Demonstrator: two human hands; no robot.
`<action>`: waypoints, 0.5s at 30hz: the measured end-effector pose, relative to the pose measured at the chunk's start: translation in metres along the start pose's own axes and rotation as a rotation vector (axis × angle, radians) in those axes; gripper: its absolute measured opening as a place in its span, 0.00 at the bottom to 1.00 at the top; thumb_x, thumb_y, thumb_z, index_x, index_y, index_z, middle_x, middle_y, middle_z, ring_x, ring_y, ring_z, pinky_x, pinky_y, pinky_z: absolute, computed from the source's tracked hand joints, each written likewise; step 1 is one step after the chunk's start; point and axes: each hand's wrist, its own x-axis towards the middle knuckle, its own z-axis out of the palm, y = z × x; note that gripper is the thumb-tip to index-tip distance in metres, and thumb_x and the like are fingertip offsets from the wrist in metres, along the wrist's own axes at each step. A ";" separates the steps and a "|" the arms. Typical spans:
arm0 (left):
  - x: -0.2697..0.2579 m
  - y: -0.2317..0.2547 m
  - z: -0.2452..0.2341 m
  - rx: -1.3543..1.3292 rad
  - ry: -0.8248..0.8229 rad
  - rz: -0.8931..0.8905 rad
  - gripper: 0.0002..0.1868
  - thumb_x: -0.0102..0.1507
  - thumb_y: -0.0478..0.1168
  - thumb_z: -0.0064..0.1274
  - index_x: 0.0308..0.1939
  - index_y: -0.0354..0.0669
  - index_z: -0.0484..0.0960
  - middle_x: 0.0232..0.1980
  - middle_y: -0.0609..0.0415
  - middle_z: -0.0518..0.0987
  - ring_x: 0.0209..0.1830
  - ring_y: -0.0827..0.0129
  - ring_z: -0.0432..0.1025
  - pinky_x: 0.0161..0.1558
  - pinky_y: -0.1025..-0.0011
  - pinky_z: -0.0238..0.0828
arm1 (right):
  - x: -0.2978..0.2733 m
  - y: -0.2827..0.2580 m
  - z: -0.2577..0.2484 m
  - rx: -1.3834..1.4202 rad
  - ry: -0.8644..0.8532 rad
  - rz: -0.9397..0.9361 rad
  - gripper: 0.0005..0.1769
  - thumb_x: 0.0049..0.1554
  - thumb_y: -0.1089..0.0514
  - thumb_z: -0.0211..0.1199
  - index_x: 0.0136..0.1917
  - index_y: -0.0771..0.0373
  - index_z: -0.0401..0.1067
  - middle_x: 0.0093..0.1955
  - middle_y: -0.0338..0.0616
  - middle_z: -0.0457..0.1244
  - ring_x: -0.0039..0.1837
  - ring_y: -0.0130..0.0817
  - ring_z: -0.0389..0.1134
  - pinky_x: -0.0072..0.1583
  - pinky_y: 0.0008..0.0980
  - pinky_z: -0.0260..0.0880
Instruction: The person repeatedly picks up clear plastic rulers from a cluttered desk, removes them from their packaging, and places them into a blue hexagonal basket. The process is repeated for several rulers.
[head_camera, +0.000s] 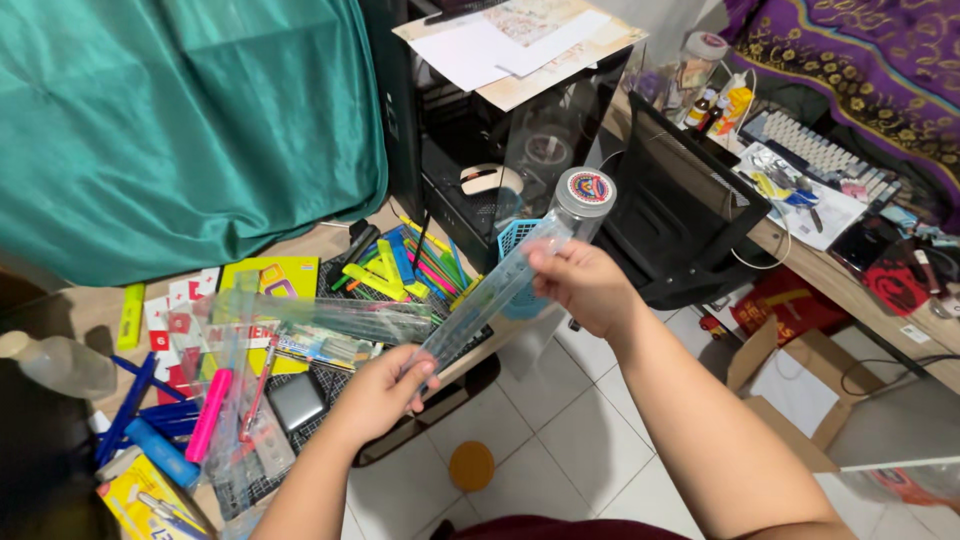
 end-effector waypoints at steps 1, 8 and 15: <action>0.006 0.002 0.002 0.019 0.003 0.006 0.10 0.69 0.42 0.49 0.46 0.39 0.80 0.36 0.58 0.82 0.23 0.78 0.70 0.29 0.77 0.71 | 0.002 0.001 0.001 -0.080 -0.015 0.030 0.14 0.59 0.58 0.65 0.57 0.66 0.75 0.44 0.36 0.67 0.44 0.24 0.67 0.49 0.26 0.71; 0.029 0.024 0.034 0.029 0.085 0.049 0.10 0.69 0.41 0.48 0.49 0.40 0.80 0.39 0.60 0.83 0.27 0.79 0.72 0.33 0.77 0.73 | 0.018 0.015 -0.005 -0.422 -0.123 0.080 0.16 0.59 0.54 0.66 0.57 0.65 0.78 0.42 0.40 0.67 0.44 0.26 0.67 0.49 0.27 0.70; 0.045 0.034 0.072 0.045 0.258 -0.070 0.13 0.67 0.42 0.50 0.52 0.39 0.78 0.39 0.60 0.85 0.28 0.77 0.74 0.35 0.77 0.73 | 0.054 -0.030 -0.066 -0.129 0.013 -0.049 0.10 0.63 0.57 0.59 0.52 0.68 0.71 0.44 0.45 0.67 0.42 0.32 0.69 0.47 0.34 0.74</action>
